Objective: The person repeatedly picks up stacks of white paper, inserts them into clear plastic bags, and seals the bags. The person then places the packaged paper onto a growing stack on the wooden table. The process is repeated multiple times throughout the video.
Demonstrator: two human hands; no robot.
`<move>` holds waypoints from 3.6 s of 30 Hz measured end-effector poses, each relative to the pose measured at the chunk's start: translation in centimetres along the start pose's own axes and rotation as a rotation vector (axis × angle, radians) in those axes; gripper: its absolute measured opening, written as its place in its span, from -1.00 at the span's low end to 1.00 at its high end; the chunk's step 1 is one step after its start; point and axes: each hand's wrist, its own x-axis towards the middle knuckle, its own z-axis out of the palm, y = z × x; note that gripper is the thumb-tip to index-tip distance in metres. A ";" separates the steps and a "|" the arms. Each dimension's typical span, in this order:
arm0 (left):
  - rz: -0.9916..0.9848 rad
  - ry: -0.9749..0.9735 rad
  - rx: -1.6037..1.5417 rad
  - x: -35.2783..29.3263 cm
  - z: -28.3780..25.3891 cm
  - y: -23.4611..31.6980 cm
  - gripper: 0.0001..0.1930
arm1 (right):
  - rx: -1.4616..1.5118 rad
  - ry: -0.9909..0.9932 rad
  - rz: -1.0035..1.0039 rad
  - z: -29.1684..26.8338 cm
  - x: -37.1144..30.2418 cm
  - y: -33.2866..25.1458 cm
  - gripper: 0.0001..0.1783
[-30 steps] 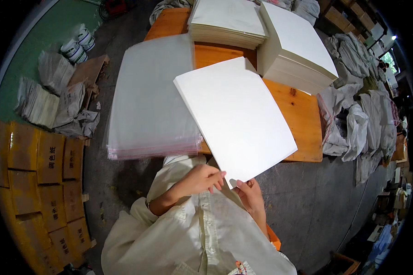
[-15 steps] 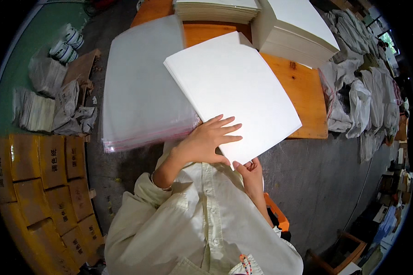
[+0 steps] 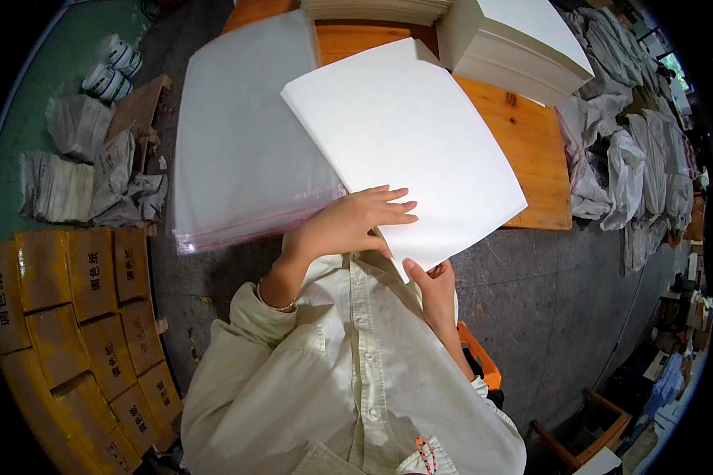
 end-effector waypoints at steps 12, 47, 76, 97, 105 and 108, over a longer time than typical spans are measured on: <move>-0.062 0.280 -0.266 -0.2 0.8 -2.9 -0.59 | 0.049 -0.123 0.040 -1.3 -0.4 -0.6 -0.34; 0.132 0.464 -0.101 0.7 0.5 -2.8 -0.41 | 0.017 -0.049 0.027 -0.5 0.3 -0.5 -0.36; -0.037 0.439 -0.182 0.4 0.3 -1.7 -0.56 | 0.008 -0.072 0.035 -0.6 0.2 -1.1 -0.24; -0.205 0.173 -0.356 -0.3 -0.6 -1.7 -0.48 | -0.066 -0.075 -0.012 -0.6 0.0 -1.7 -0.25; 0.012 0.487 -0.233 -0.4 0.3 -1.8 -0.49 | -0.046 -0.055 0.040 -0.4 0.1 -1.1 -0.26; 0.027 0.281 -0.182 -0.5 -0.1 -2.2 -0.62 | -0.029 -0.047 0.045 -0.2 0.1 -1.1 -0.26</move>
